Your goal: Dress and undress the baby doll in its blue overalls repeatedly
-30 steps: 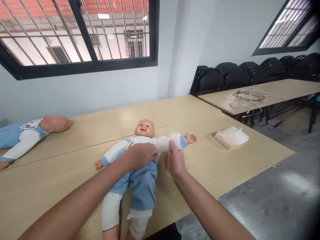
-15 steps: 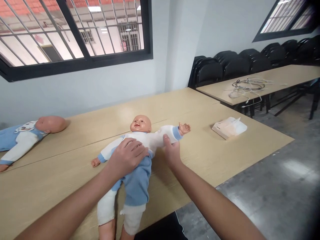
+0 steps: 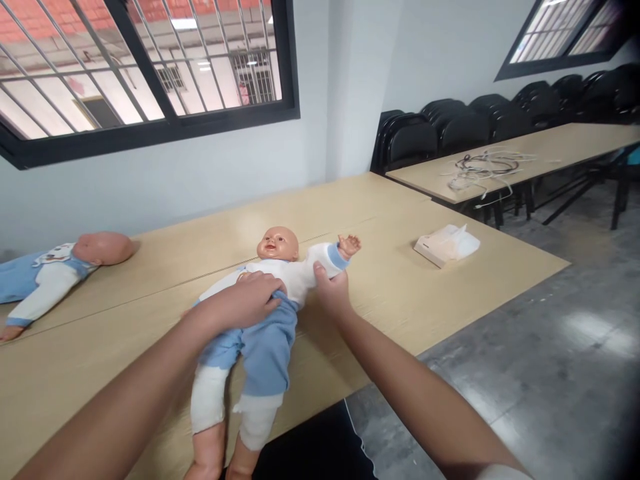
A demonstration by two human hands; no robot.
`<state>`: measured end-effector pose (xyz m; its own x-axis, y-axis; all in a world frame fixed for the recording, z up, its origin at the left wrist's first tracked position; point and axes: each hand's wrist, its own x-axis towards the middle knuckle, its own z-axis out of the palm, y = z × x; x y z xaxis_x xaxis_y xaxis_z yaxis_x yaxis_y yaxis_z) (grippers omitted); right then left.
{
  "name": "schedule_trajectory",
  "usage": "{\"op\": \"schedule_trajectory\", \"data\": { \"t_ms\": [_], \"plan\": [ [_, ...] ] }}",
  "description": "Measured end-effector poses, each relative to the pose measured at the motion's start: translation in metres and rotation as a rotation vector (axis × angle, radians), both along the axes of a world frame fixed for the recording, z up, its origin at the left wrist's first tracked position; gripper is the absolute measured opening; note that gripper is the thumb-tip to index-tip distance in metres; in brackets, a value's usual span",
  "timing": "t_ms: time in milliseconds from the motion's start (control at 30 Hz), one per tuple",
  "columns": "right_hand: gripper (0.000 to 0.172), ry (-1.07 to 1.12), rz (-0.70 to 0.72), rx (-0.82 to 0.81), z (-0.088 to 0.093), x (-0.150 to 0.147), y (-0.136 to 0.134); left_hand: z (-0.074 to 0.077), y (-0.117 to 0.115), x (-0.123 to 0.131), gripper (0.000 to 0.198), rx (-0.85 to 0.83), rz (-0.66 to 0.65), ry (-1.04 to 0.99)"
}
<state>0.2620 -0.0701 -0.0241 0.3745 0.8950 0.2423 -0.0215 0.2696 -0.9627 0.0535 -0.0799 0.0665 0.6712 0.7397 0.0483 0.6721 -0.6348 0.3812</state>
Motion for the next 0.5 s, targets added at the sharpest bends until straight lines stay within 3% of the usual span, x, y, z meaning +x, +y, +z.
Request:
{"op": "schedule_trajectory", "data": {
  "t_ms": [200, 333, 500],
  "plan": [
    [0.056, -0.044, 0.022, -0.032, -0.003, -0.001, 0.000, -0.002, 0.006, 0.014, 0.029, 0.049, 0.003, -0.002],
    [0.059, -0.063, 0.043, -0.013, -0.001, -0.001, 0.000, 0.003, 0.014, 0.015, 0.007, 0.087, -0.049, 0.031],
    [0.074, -0.103, -0.007, 0.165, 0.005, -0.003, 0.001, 0.020, 0.023, 0.022, 0.016, -0.136, -0.100, 0.030]
  ]
}}
